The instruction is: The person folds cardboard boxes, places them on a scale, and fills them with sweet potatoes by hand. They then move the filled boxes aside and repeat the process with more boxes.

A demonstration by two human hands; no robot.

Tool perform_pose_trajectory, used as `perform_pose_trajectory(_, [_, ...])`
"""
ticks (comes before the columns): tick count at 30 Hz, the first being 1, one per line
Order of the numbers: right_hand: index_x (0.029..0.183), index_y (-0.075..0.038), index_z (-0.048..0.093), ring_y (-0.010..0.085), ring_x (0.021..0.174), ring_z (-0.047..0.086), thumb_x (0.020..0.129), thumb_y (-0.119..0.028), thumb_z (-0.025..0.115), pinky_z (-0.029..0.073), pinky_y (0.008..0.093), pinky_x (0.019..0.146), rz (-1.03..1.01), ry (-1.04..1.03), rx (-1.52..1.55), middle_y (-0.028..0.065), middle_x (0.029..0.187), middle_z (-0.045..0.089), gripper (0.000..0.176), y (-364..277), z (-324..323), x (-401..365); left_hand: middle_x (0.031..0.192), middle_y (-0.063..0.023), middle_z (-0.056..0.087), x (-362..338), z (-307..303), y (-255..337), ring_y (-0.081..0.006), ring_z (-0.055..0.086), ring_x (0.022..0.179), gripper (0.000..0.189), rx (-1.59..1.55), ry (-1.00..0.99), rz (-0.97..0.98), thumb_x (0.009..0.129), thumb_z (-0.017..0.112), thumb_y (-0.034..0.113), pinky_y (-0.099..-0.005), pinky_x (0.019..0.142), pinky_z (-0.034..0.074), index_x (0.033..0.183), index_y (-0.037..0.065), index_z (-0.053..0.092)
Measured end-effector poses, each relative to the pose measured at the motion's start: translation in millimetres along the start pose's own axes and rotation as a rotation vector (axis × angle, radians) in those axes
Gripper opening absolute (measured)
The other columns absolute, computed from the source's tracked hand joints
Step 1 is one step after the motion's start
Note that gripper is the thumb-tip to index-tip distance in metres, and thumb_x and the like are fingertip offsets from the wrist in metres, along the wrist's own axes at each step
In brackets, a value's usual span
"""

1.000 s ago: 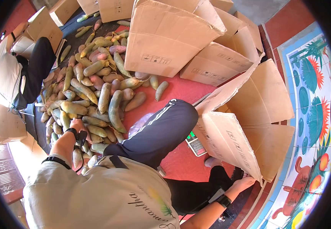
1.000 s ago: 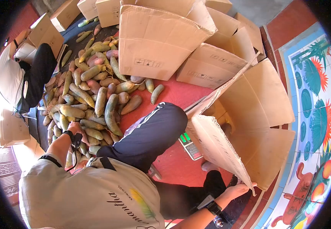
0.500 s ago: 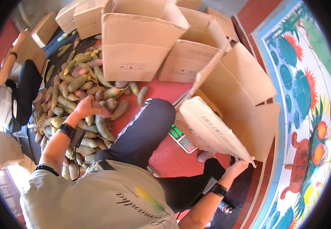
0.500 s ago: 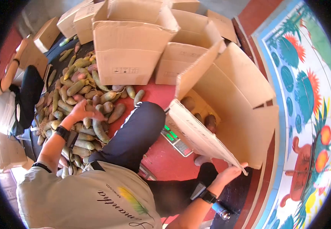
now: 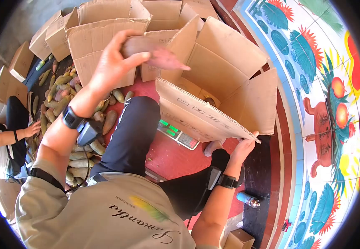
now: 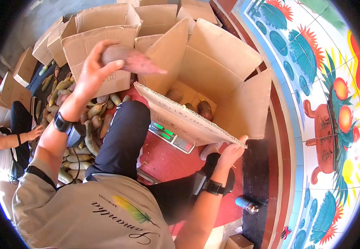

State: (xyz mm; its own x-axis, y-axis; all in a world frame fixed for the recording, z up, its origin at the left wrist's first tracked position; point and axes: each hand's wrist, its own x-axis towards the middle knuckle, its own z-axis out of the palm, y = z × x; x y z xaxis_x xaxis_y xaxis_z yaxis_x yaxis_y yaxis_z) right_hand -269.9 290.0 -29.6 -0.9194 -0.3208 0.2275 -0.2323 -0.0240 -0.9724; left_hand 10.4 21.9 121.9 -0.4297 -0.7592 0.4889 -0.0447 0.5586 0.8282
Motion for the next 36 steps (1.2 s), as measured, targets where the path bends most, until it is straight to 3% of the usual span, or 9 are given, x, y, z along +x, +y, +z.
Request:
perform_pose_trajectory(9, [0.106, 0.010, 0.040, 0.0136, 0.085, 0.050, 0.092, -0.044, 0.032, 0.047, 0.0266, 0.068, -0.004, -0.041, 0.013, 0.0097, 0.093, 0.048, 0.056, 14, -4, 5, 0.100, -0.0057, 0.056, 5, 74, 2, -0.0120, 0.053, 0.093, 0.032, 0.135, -0.502, 0.095, 0.078, 0.061, 0.010, -0.0279, 0.082, 0.044, 0.107, 0.002, 0.054])
perform_pose_trajectory(11, [0.104, 0.009, 0.043, 0.0143, 0.084, 0.052, 0.095, -0.038, 0.030, 0.047, 0.0278, 0.067, -0.036, 0.008, -0.019, 0.0104, 0.095, 0.050, 0.049, 13, -3, 4, 0.099, -0.0064, 0.056, 10, 74, -4, -0.0135, 0.056, 0.088, 0.028, -0.063, -0.493, -0.028, 0.079, 0.058, 0.008, -0.0280, 0.080, 0.045, 0.106, 0.002, 0.055])
perform_pose_trajectory(19, [0.106, 0.010, 0.045, 0.0158, 0.085, 0.055, 0.096, -0.033, 0.029, 0.047, 0.0289, 0.072, 0.143, 0.015, 0.013, 0.0117, 0.098, 0.054, 0.047, -8, -2, 5, 0.095, -0.0059, 0.060, -11, 13, -15, -0.0125, 0.055, 0.089, 0.019, 0.016, -0.360, 0.090, 0.081, 0.049, 0.001, -0.0263, 0.077, 0.044, 0.097, 0.001, 0.059])
perform_pose_trajectory(21, [0.108, 0.011, 0.044, 0.0174, 0.088, 0.054, 0.096, -0.034, 0.029, 0.046, 0.0294, 0.075, -0.068, 0.014, -0.098, 0.0138, 0.101, 0.053, 0.049, 24, -14, 11, 0.092, -0.0068, 0.061, -16, -15, -28, -0.0126, 0.055, 0.090, 0.019, 0.166, -0.293, -0.078, 0.081, 0.045, 0.000, -0.0265, 0.081, 0.042, 0.092, 0.001, 0.061])
perform_pose_trajectory(24, [0.113, 0.011, 0.041, 0.0190, 0.091, 0.053, 0.095, -0.035, 0.029, 0.045, 0.0301, 0.078, 0.098, -0.008, -0.052, 0.0158, 0.105, 0.051, 0.051, 0, -8, 6, 0.087, -0.0067, 0.063, -29, -61, -74, -0.0133, 0.057, 0.088, 0.018, 0.323, -0.162, -0.092, 0.081, 0.045, 0.002, -0.0272, 0.080, 0.043, 0.090, 0.001, 0.060])
perform_pose_trajectory(29, [0.119, 0.011, 0.035, 0.0211, 0.094, 0.052, 0.095, -0.037, 0.028, 0.044, 0.0343, 0.082, 0.040, -0.018, -0.048, 0.0183, 0.109, 0.049, 0.055, 10, -12, 5, 0.085, -0.0129, 0.063, -76, -133, -169, -0.0207, 0.062, 0.080, 0.016, 0.548, -0.073, -0.125, 0.080, 0.048, 0.004, -0.0301, 0.073, 0.047, 0.090, -0.001, 0.059])
perform_pose_trajectory(32, [0.126, 0.011, 0.028, 0.0262, 0.112, 0.044, 0.094, -0.039, 0.027, 0.038, 0.0377, 0.094, -0.023, 0.051, -0.111, 0.0229, 0.126, 0.036, 0.059, 14, -15, 3, 0.086, -0.0164, 0.062, -116, -162, -225, -0.0247, 0.061, 0.081, 0.015, 0.323, 0.105, -0.417, 0.078, 0.050, 0.006, -0.0311, 0.073, 0.047, 0.089, -0.002, 0.058])
perform_pose_trajectory(34, [0.126, 0.010, 0.027, 0.0268, 0.112, 0.044, 0.094, -0.040, 0.026, 0.038, 0.0377, 0.094, 0.006, -0.009, -0.063, 0.0227, 0.128, 0.034, 0.060, 10, -19, 5, 0.083, -0.0182, 0.062, -142, -184, -263, -0.0301, 0.060, 0.081, 0.018, 0.752, 0.117, -0.494, 0.077, 0.053, 0.011, -0.0330, 0.074, 0.047, 0.088, -0.002, 0.058])
perform_pose_trajectory(36, [0.124, 0.010, 0.029, 0.0250, 0.109, 0.046, 0.093, -0.045, 0.026, 0.039, 0.0368, 0.093, 0.013, 0.023, -0.046, 0.0217, 0.125, 0.038, 0.063, -2, -8, -1, 0.088, -0.0196, 0.060, -162, -192, -278, -0.0317, 0.058, 0.086, 0.024, 0.698, 0.083, -0.593, 0.075, 0.055, 0.014, -0.0344, 0.077, 0.046, 0.093, -0.002, 0.057])
